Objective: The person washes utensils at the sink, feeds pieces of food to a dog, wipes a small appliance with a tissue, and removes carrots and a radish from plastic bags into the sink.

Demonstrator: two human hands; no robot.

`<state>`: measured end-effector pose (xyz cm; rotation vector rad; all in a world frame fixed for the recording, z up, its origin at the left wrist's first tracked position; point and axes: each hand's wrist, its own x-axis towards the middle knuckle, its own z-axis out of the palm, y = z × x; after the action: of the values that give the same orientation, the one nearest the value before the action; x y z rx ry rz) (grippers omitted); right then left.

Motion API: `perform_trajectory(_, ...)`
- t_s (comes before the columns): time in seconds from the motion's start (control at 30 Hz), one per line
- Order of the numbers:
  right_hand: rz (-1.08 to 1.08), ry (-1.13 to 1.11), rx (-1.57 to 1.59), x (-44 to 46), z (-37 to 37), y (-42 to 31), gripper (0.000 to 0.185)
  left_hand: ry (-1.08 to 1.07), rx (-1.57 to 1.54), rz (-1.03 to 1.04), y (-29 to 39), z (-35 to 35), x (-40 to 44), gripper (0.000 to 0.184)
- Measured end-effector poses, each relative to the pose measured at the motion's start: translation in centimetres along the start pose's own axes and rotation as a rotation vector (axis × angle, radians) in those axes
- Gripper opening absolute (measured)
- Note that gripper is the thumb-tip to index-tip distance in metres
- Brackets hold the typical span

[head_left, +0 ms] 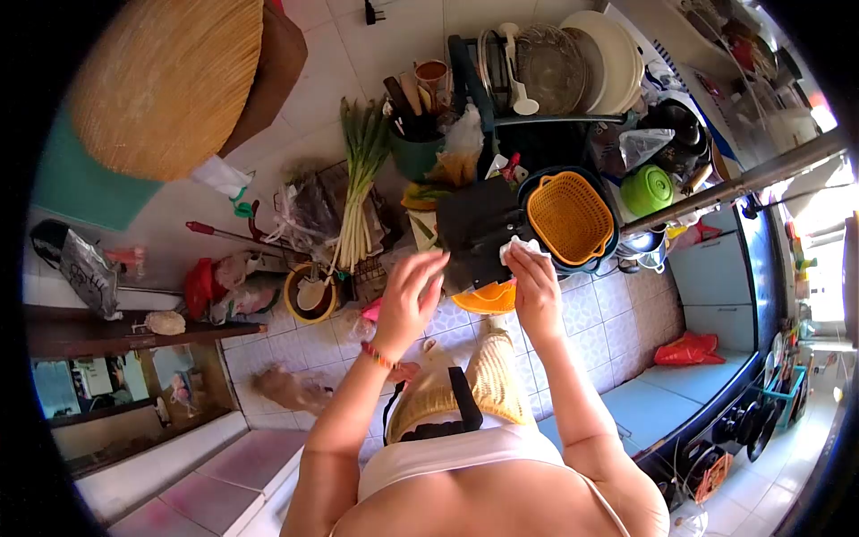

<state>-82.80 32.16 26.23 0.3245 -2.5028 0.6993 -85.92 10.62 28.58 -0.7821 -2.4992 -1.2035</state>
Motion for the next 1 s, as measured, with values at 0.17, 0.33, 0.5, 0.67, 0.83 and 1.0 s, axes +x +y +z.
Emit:
perform_trajectory(0.17, 0.056, 0.042, 0.109, -0.3, 0.1, -0.6, 0.034, -0.152, 0.076, 0.188, -2.4, 1.3, 7.6, 0.023)
perform_trajectory(0.33, -0.02, 0.14, 0.184, 0.4, 0.3, -3.4, 0.031, -0.397, -0.077, -0.016, -5.1, 2.1, 9.7, 0.02)
perform_trajectory(0.5, -0.076, -0.172, -0.161, 0.9, 2.9, -7.3, 0.043, -0.371, -0.208, -0.088, -5.0, 2.3, 9.6, 0.021)
perform_trajectory(0.67, -0.19, -0.242, -0.27, -1.4, 2.1, -6.7, 0.046, -0.391, -0.138, -0.012, -5.1, 2.3, 9.3, 0.022)
perform_trajectory(0.83, -0.164, -0.196, 0.006, -1.3, 0.6, -3.7, 0.042, -0.377, -0.132, -0.044, -4.6, 2.0, 9.2, 0.021)
perform_trajectory(1.0, -0.118, -0.057, -0.051, -0.7, -0.7, -1.1, 0.035, -0.393, -0.15, -0.072, -4.7, 2.3, 9.6, 0.021)
